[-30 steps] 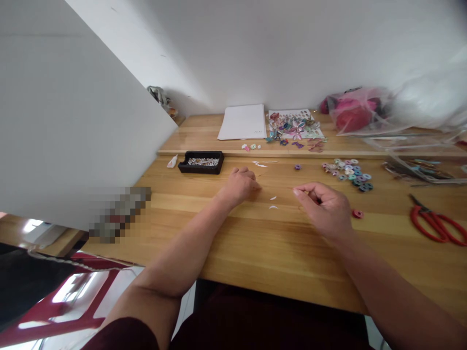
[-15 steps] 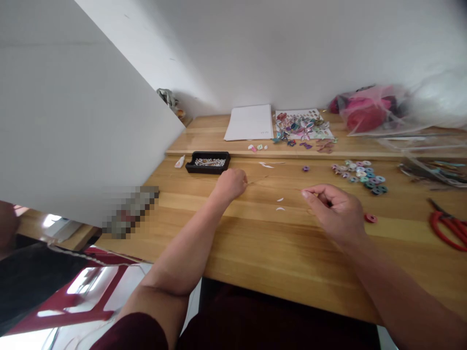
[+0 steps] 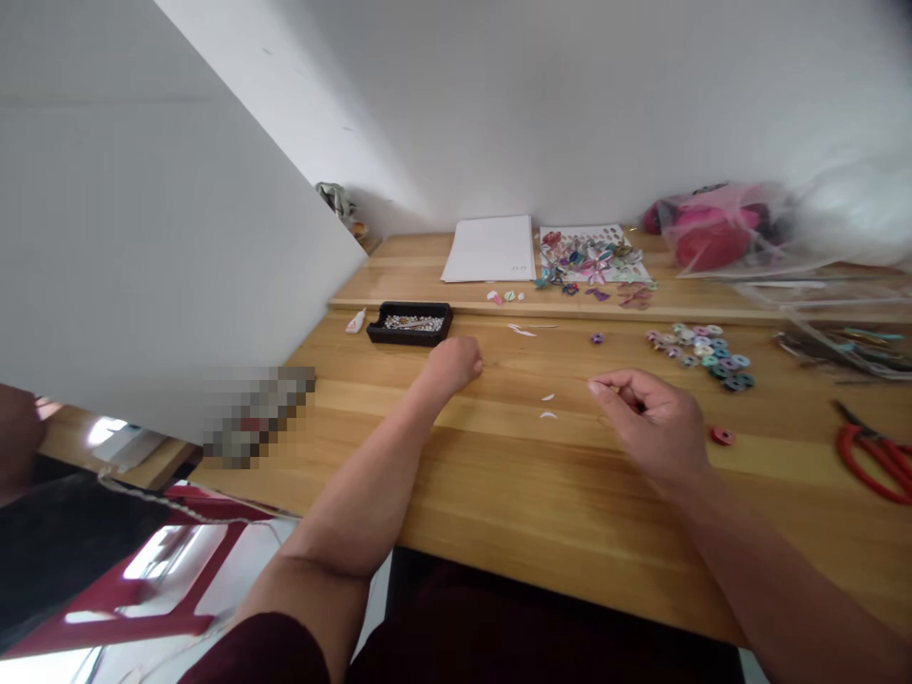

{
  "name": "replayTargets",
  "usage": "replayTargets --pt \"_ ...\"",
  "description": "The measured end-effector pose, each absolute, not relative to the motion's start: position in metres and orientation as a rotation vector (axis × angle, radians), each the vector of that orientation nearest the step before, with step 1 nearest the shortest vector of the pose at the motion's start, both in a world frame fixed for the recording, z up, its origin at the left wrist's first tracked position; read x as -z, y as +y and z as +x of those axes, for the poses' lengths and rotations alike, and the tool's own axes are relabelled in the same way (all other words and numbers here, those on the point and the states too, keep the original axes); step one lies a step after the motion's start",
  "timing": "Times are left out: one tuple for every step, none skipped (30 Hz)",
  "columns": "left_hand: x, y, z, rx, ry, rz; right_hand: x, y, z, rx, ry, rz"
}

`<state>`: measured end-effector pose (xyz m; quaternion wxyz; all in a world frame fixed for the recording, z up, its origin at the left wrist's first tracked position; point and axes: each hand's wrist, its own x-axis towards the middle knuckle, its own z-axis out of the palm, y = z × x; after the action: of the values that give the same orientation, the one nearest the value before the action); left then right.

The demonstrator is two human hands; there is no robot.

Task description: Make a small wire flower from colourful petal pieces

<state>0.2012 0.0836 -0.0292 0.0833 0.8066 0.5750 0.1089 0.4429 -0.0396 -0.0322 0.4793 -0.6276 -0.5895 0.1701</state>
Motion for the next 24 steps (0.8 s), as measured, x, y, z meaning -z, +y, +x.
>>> replayTargets --pt "0.029 0.084 0.201 -0.358 1.706 2.4 0.032 -0.039 0.443 -0.413 -1.434 -1.531" --pt "0.028 0.084 0.201 -0.393 1.691 2.39 0.032 -0.039 0.444 -0.416 -1.432 -1.531" --pt "0.028 0.084 0.201 -0.426 1.671 2.378 0.032 -0.039 0.444 -0.426 -1.429 -1.533" --pt "0.027 0.084 0.201 -0.456 1.65 2.364 0.032 -0.039 0.444 -0.443 -1.423 -1.535" --pt "0.027 0.084 0.201 -0.482 1.629 2.35 0.032 -0.039 0.445 -0.461 -1.415 -1.536" --pt "0.027 0.084 0.201 -0.5 1.609 2.344 0.032 -0.039 0.445 -0.48 -1.406 -1.537" --pt "0.027 0.085 0.201 -0.527 1.591 2.333 0.032 -0.038 0.445 -0.5 -1.397 -1.537" --pt "0.027 0.085 0.202 -0.571 1.566 2.303 0.032 -0.038 0.445 -0.519 -1.386 -1.537" --pt "0.028 0.085 0.202 -0.628 1.53 2.241 0.031 -0.038 0.445 -0.535 -1.374 -1.538" --pt "0.028 0.085 0.203 -0.69 1.483 2.145 0.031 -0.038 0.445 -0.552 -1.365 -1.539" --pt "0.029 0.085 0.205 -0.745 1.426 2.028 0.031 -0.037 0.445 -0.566 -1.358 -1.539" --pt "0.028 0.084 0.207 -0.79 1.366 1.905 0.031 -0.037 0.445 -0.579 -1.353 -1.538" --pt "0.027 0.082 0.209 -0.825 1.305 1.799 0.031 -0.037 0.445 -0.591 -1.352 -1.535" --pt "0.026 0.081 0.212 -0.848 1.246 1.73 0.031 -0.037 0.445 -0.603 -1.355 -1.534" --pt "0.024 0.078 0.215 -0.871 1.189 1.691 0.031 -0.036 0.445 -0.615 -1.359 -1.533" --pt "0.022 0.075 0.218 -0.892 1.135 1.671 0.031 -0.036 0.445 -0.627 -1.36 -1.532" --pt "0.02 0.072 0.221 -0.908 1.087 1.657 0.031 -0.036 0.445 -0.638 -1.36 -1.53" --pt "0.017 0.068 0.224 -0.916 1.044 1.643 0.031 -0.036 0.445 -0.65 -1.359 -1.527" --pt "0.015 0.064 0.227 -0.915 1.009 1.631 0.031 -0.035 0.446 -0.66 -1.356 -1.521" --pt "0.014 0.061 0.23 -0.909 0.983 1.618 0.031 -0.035 0.446 -0.669 -1.35 -1.513" --pt "0.012 0.058 0.232 -0.903 0.961 1.607 0.032 -0.034 0.447 -0.681 -1.344 -1.502" --pt "0.011 0.055 0.233 -0.895 0.943 1.6 0.033 -0.033 0.448 -0.694 -1.334 -1.49" --pt "0.01 0.053 0.234 -0.886 0.93 1.599 0.034 -0.032 0.449 -0.705 -1.322 -1.478" --pt "0.009 0.051 0.235 -0.876 0.924 1.602 0.035 -0.031 0.45 -0.717 -1.307 -1.468"
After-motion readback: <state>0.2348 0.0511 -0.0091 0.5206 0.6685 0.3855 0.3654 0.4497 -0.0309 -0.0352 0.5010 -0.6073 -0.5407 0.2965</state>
